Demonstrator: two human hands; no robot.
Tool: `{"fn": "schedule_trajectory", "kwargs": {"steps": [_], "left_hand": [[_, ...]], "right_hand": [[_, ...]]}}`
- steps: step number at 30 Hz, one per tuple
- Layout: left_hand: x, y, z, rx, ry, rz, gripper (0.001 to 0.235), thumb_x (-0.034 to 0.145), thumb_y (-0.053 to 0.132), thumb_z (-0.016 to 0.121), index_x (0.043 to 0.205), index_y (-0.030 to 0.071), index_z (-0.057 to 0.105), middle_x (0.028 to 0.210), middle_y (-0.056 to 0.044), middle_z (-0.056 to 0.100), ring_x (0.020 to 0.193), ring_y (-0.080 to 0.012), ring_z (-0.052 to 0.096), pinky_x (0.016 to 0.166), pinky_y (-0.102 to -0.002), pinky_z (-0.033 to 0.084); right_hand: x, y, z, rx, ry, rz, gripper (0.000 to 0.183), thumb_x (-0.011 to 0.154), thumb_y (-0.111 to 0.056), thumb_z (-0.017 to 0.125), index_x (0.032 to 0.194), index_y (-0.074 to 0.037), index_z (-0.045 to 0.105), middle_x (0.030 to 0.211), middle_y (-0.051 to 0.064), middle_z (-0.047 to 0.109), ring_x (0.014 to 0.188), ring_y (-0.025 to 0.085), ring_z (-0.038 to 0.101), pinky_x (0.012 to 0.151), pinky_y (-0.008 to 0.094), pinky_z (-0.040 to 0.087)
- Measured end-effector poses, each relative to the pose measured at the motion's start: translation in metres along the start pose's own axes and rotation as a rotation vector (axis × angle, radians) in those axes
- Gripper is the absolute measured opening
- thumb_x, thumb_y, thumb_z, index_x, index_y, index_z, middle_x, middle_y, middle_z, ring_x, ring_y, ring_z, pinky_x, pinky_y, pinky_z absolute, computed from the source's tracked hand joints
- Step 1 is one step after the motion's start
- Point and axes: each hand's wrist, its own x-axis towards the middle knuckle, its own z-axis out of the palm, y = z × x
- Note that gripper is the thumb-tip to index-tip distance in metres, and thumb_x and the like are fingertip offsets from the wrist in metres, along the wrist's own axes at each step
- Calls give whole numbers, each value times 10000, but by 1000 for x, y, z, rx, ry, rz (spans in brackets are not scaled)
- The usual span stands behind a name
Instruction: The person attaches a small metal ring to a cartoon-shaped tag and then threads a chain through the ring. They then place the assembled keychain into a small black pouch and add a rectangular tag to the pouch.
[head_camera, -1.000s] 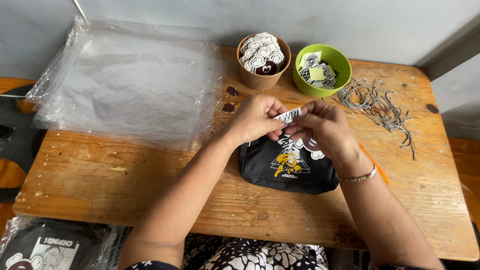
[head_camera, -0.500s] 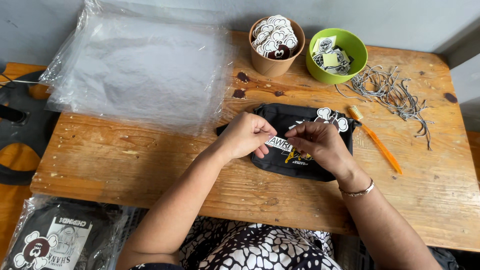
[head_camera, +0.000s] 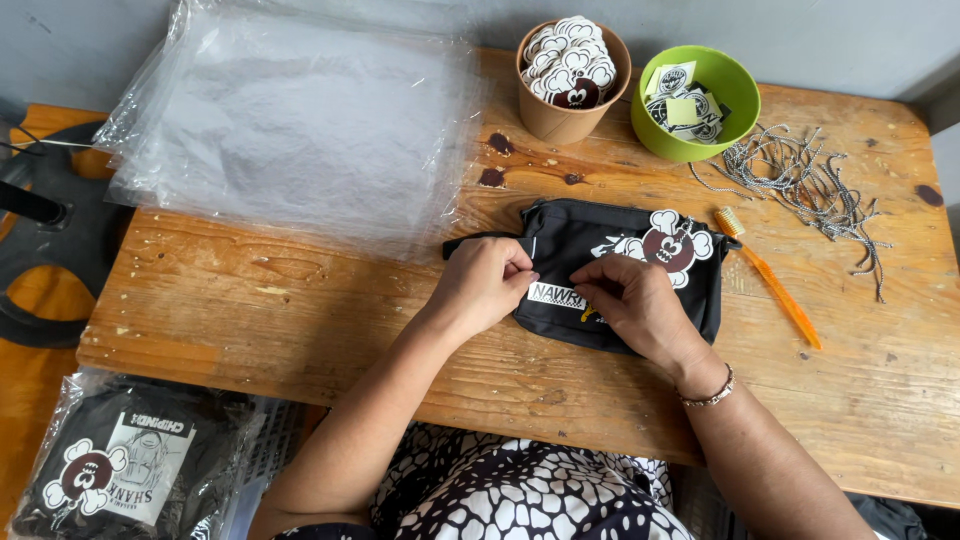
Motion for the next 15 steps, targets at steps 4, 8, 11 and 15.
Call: {"fn": "schedule_trajectory", "kwargs": {"steps": [4,8,11,15], "left_hand": [[-7,2,-2,3,-7,-13,176,819,211,738,963,135,807,732,-51,745,739,-228,736,631,-315,589],[-13,5,-2,-28,14,24,171,802,169,756,933,61,777,758,-110,725,698,-245,730,610,-325,585],[-20,10,-5,3,34,26,186,804,203,770,903,47,748,776,-125,709,723,-269,733,614,-346,588],[-32,20,-13,56,-17,4,349,720,235,854,918,8,677,872,-179,671,853,-364,724,702,-424,603]], "right_hand": [[-4,-6,1,-5,-7,-6,113,868,-24,768,978,-29,797,813,147,758,791,237,737,680,345,590],[-4,-12,-1,-12,-69,19,112,844,-24,769,951,-44,794,759,114,739,745,222,720,634,343,585],[-4,-13,-2,-30,-83,26,110,841,-33,770,945,-57,797,758,102,736,745,217,714,634,343,581],[-5,-24,-3,-92,-108,26,121,815,-46,779,931,-80,791,755,90,730,736,233,710,624,360,581]]}}
